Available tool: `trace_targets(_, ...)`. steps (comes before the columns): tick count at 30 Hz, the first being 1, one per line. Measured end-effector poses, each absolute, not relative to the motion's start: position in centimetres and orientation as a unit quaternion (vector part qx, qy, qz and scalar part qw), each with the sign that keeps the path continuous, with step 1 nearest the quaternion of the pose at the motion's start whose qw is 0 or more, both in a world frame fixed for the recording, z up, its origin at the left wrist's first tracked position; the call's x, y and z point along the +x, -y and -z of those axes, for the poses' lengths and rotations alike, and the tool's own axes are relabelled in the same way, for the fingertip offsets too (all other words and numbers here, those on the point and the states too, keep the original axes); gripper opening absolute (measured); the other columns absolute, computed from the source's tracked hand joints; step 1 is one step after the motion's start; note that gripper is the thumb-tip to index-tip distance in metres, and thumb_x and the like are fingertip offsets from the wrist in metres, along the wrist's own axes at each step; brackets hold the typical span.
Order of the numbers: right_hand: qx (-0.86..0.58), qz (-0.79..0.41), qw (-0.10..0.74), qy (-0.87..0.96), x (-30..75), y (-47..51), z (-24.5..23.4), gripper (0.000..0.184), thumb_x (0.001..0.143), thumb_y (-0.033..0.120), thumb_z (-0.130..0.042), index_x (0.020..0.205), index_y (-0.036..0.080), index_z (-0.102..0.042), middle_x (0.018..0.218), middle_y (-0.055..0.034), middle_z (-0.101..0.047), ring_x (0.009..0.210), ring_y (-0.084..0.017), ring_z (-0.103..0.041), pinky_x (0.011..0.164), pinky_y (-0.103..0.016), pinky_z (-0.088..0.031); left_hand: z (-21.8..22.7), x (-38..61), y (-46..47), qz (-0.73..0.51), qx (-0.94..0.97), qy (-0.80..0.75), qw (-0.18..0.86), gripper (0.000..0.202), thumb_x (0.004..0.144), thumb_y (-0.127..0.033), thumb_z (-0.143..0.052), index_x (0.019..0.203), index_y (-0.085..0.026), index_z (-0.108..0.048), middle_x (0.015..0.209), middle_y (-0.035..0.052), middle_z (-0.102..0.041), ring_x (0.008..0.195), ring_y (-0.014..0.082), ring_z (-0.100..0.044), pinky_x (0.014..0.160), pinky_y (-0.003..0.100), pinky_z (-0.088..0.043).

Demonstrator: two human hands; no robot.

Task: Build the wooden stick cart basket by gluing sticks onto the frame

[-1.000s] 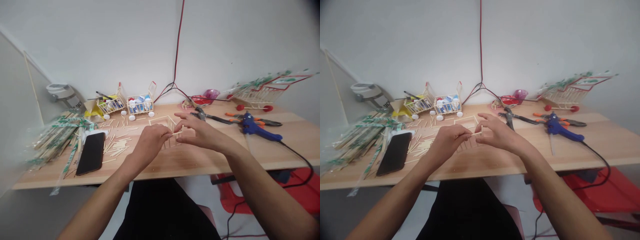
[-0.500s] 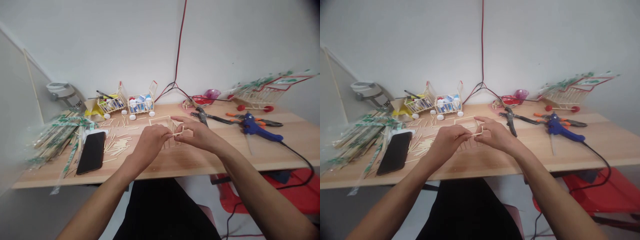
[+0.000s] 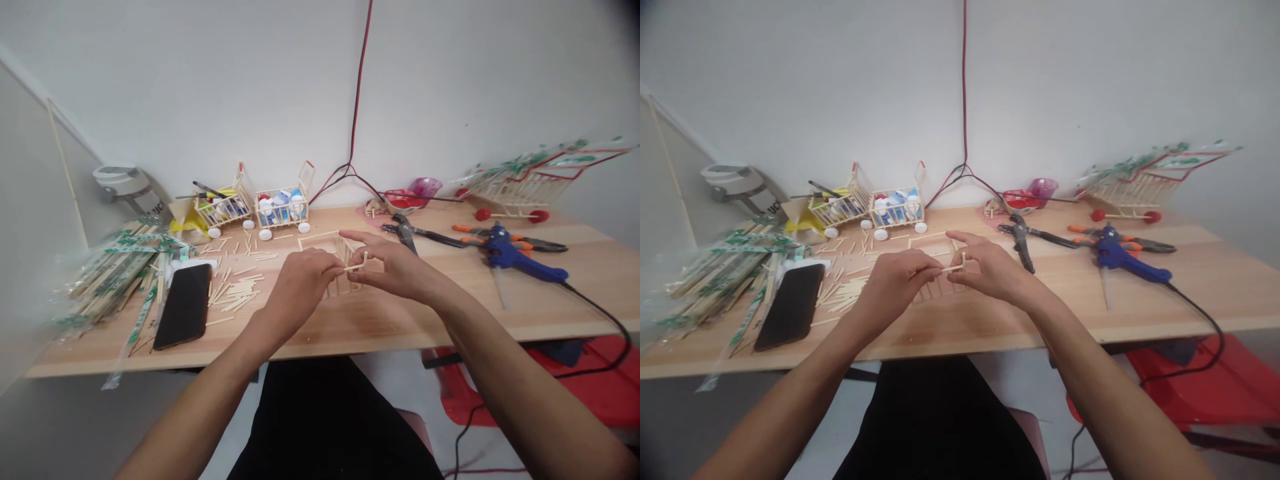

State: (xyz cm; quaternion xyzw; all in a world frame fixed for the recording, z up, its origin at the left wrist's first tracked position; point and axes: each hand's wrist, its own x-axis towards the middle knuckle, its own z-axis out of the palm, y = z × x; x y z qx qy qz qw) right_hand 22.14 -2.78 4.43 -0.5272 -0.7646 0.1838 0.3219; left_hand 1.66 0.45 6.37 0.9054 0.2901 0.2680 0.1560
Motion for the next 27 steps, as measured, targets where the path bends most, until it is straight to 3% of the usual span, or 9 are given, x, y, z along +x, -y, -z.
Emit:
trace_targets(13, -0.522, -0.177, 0.34, 0.762, 22.1, 2.7, -4.2, 0.014, 0.081, 0.035, -0.067, 0.074, 0.022, -0.066, 0.149, -0.007, -0.047, 0.131, -0.026, -0.051, 0.109, -0.048, -0.037, -6.7, 2.1, -0.5, -0.266, 0.892, -0.325, 0.166, 0.018, 0.089, -0.016, -0.058, 0.077, -0.015, -0.071, 0.075, 0.0018, -0.072, 0.069, 0.0143, -0.064, 0.065, 0.025, -0.042)
trace_targets(27, -0.499, -0.138, 0.377, 0.768, 22.1, 2.6, -3.5, 0.013, 0.083, 0.034, -0.065, 0.078, 0.023, -0.067, 0.152, -0.0072, -0.042, 0.139, -0.026, -0.042, 0.111, -0.048, -0.036, -7.1, 2.1, -0.4, -0.278, 0.877, -0.333, 0.206, 0.015, 0.087, -0.013, -0.061, 0.078, -0.017, -0.072, 0.07, -0.0004, -0.07, 0.067, 0.013, -0.062, 0.064, 0.024, -0.04)
